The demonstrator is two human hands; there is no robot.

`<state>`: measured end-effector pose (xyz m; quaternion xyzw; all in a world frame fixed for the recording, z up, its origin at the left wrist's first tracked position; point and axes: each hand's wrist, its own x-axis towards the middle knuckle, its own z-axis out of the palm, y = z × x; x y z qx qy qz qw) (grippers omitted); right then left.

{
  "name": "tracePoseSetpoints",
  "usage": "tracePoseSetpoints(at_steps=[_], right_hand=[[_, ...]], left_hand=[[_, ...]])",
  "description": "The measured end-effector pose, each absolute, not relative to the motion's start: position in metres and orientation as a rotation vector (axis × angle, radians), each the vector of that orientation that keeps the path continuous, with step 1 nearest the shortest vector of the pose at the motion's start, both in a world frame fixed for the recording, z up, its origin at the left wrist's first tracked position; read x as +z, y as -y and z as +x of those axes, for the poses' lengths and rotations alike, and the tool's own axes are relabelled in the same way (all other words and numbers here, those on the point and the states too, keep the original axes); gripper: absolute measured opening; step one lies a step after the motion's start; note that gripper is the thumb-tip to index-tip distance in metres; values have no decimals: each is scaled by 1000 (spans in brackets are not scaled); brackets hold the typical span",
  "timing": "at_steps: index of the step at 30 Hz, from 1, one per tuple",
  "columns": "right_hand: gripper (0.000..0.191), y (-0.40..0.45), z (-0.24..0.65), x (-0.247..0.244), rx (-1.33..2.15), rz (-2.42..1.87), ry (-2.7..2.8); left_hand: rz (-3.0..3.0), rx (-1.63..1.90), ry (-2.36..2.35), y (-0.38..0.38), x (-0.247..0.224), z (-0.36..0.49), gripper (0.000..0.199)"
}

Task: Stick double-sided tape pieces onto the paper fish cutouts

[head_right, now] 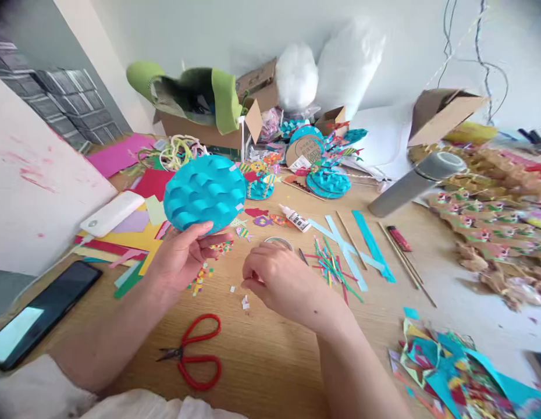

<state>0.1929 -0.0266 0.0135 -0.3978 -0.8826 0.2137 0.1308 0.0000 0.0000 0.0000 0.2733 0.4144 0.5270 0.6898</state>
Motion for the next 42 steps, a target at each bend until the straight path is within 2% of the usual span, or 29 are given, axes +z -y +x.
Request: tracePoseSetpoints(at_steps=[9,14,19,25,30,38,42], right_hand=[[21,23,205,19,649,-1309,2398],[25,13,214,17,746,-1482,1932],[39,6,216,16,973,-1377,1547],[36,3,215,8,1161,-1215,1383],[32,0,207,1,1231,-1110,1185],[24,1,185,-14,1248,-996,1052],[26,2,177,-20,1241,-1012,1048]], left_hand=[[654,1154,-934,-1,-6,2,32],[749,1080,-919,1,-8,2,35],[829,979,-886,3,-10,0,38],[865,886,-836,3,-14,-1,36],[873,948,-685,2,-11,0,43],[902,1005,-654,7,-9,6,34],[823,1097,-732,9,-14,11,27]])
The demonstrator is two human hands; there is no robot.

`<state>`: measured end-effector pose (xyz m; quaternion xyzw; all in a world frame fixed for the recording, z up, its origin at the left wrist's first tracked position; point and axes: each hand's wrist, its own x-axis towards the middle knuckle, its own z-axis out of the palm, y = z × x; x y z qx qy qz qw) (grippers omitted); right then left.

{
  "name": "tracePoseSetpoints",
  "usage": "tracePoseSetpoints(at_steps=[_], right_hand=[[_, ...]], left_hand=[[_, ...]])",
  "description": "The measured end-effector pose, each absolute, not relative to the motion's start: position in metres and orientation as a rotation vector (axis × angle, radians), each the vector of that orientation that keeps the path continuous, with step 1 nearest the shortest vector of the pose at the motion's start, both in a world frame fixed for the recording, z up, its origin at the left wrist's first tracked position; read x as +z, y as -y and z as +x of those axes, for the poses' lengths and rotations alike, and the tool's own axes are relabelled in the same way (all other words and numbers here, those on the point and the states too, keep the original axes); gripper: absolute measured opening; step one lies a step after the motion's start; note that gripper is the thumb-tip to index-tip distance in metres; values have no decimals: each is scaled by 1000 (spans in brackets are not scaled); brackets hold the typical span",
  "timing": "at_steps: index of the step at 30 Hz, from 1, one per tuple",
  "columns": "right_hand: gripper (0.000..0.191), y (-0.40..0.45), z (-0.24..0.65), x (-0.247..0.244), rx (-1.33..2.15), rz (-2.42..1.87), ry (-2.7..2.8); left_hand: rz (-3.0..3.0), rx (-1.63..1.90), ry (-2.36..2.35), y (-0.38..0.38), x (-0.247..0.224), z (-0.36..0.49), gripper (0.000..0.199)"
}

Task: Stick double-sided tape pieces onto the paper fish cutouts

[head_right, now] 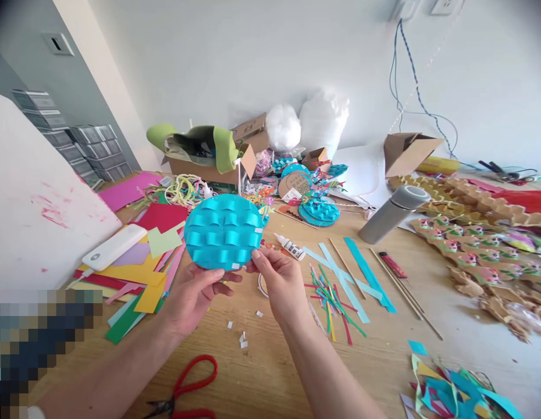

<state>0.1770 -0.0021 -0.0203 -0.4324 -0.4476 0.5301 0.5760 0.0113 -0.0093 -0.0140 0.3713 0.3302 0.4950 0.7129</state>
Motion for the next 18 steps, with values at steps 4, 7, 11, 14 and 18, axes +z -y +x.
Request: tracePoseSetpoints(at_steps=[4,7,11,14,18], right_hand=[[29,4,173,-22,1208,-1055,1102],[29,6,172,-22,1187,-1094,1138],[28,7,171,-23,1181,-1127,1134],[26,7,170,-24,1207,-1087,1075],[24,4,170,-20,1238,-1007,941]], left_hand=[[766,1170,-799,9,-18,13,23],[755,1184,-842,9,-18,14,23],[773,1176,-856,10,-17,14,25],[818,1161,-827,11,-15,14,26],[876,1167,-828,13,-15,13,23]])
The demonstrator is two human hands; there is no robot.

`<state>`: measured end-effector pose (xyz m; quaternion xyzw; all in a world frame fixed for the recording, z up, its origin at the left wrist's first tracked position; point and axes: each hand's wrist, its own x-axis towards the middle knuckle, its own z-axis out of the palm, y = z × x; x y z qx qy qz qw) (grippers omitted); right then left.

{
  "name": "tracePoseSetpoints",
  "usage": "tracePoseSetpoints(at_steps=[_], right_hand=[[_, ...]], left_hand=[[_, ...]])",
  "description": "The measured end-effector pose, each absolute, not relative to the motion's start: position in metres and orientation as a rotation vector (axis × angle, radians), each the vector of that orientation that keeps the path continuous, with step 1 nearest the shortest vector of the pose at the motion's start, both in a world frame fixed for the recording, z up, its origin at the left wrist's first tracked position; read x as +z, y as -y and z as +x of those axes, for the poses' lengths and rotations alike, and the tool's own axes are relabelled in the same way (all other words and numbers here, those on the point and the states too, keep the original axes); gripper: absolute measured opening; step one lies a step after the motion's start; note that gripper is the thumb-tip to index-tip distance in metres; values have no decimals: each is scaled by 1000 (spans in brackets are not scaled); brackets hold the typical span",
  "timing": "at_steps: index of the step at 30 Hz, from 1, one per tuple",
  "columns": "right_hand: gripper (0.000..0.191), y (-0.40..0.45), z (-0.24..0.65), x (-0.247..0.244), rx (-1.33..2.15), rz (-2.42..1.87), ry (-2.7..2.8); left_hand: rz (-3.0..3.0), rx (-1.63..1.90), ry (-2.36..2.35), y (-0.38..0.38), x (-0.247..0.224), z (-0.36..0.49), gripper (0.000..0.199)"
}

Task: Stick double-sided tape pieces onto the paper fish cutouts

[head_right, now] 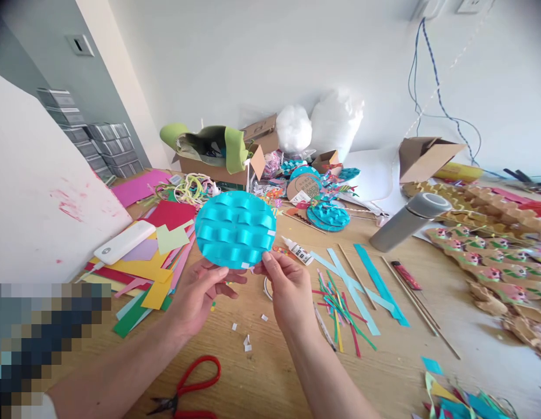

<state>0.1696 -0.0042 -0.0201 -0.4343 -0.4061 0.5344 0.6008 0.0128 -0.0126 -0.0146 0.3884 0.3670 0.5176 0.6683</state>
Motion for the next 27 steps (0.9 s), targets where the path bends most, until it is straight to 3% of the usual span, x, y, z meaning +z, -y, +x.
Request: tracePoseSetpoints(at_steps=[9,17,27], right_hand=[[26,1,172,-13,1208,-986,835],[25,3,179,-29,995,-1159,1113],[26,11,173,-10,790,-1270,1279]], left_hand=[[1311,1578,-1130,4,-7,-8,12],[2011,1301,-1428,-6,-2,-26,13],[2369,1022,-1701,-7,-10,-22,24]])
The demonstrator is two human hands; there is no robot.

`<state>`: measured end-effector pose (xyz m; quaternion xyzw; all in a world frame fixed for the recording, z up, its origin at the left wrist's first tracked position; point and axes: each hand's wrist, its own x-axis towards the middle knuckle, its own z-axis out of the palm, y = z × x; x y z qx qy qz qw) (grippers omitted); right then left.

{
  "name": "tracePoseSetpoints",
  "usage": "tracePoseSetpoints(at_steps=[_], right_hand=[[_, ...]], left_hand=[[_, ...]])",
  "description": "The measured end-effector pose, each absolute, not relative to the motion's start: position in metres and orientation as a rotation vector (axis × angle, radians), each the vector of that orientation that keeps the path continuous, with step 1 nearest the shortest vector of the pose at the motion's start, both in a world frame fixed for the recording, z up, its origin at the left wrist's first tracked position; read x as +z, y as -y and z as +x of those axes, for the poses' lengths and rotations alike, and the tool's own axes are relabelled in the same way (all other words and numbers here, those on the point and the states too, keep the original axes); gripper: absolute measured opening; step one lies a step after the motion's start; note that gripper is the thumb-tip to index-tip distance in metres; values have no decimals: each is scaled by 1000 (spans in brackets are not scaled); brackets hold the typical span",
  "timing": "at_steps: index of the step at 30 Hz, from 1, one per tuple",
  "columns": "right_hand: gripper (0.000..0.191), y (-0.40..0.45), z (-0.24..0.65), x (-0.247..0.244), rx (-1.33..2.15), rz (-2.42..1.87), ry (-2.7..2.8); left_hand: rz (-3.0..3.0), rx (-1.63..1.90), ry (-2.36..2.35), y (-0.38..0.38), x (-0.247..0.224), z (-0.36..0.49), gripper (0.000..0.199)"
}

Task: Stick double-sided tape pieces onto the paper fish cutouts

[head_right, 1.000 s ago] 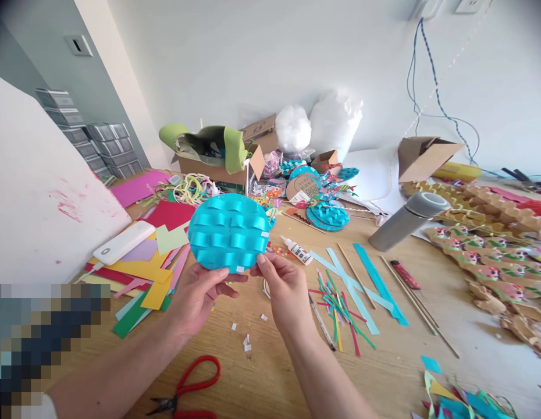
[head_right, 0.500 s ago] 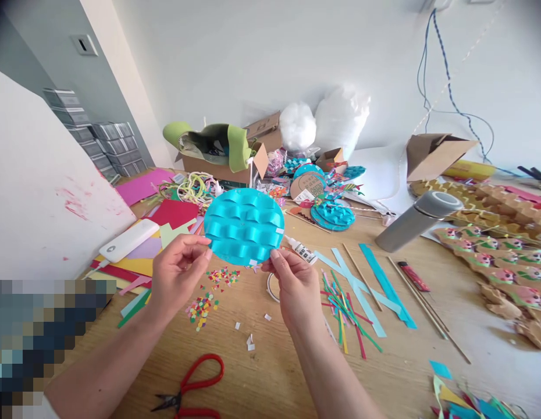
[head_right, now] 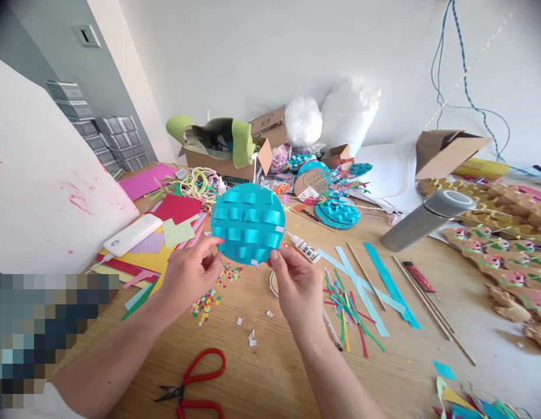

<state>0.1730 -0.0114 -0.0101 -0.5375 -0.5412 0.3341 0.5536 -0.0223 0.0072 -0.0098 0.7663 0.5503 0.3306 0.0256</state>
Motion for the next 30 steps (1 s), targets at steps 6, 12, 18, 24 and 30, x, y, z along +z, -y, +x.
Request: tracePoseSetpoints(at_steps=[6,12,18,24,30], right_hand=[[25,14,172,-8,759,-1291,1309],[23,14,172,-9,741,-1279,1326],[23,14,172,-8,699,-1285,1378],[23,14,173,-11,660,-1319,1411],[23,13,173,-11,574,-1308,1451]], left_hand=[[2274,978,-1647,-6,-8,-19,9],[2193,982,-1540,-6,-7,-21,10],[2214,893,-1516,-5,-5,-22,14],[2196,841,-1579,-7,-6,-21,5],[2067,810,-1466,-7,-5,-24,3]])
